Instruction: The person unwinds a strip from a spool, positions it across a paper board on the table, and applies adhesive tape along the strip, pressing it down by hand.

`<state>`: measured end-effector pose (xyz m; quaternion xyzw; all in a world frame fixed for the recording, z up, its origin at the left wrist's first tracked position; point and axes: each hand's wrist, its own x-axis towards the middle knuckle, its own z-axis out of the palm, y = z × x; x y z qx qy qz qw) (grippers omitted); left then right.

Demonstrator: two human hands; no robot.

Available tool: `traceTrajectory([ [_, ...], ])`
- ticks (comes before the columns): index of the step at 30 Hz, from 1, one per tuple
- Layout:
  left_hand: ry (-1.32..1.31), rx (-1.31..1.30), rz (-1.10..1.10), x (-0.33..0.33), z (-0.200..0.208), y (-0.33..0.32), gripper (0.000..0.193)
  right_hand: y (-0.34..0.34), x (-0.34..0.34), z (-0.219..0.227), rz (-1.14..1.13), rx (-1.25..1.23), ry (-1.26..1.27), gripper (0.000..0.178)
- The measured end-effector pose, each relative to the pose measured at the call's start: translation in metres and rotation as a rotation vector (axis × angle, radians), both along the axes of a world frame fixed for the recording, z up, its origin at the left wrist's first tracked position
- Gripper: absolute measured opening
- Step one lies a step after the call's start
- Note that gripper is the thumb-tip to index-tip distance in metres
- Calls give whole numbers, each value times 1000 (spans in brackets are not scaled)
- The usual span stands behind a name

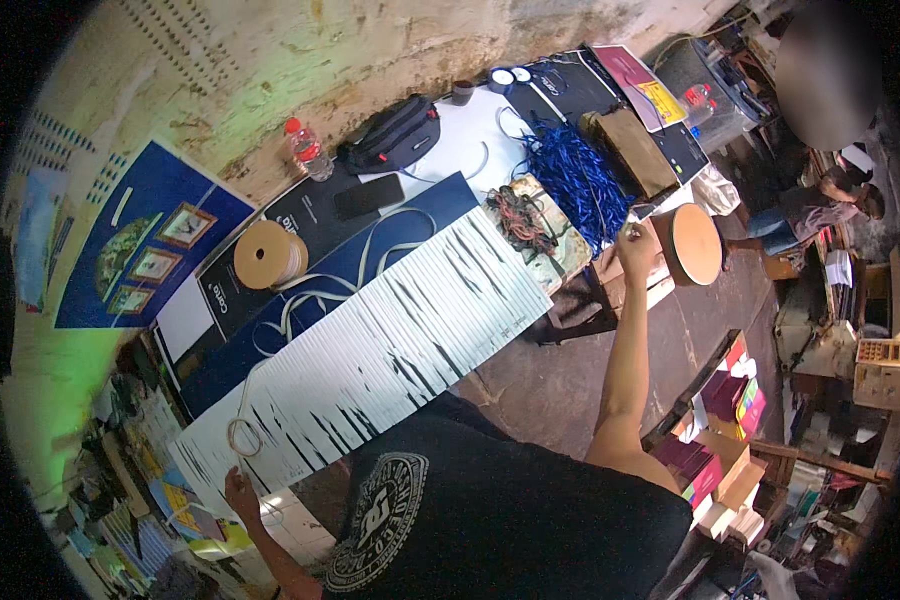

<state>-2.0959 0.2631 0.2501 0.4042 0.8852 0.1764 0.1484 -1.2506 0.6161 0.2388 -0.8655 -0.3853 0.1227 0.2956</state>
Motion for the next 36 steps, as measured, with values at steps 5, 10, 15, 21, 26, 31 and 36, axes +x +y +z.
traceTrajectory([
  [5,-131,-54,-59,-9,-8,-2,20,11,-12,-6,478,96,272,39],
  [10,-310,35,-45,-24,-16,-12,16,54,-85,14,795,-66,339,40],
  [15,-596,-19,173,-3,6,31,14,47,-103,1,809,-172,238,44],
  [21,-426,-35,124,-11,30,-12,14,49,-146,-4,906,-119,152,45],
  [26,-572,6,244,-21,7,17,23,54,-129,37,812,-123,204,46],
  [31,-581,-34,201,-9,51,46,27,69,-289,123,1238,116,105,42],
  [36,-554,-7,97,-22,71,37,34,9,-525,121,1985,324,296,45],
])
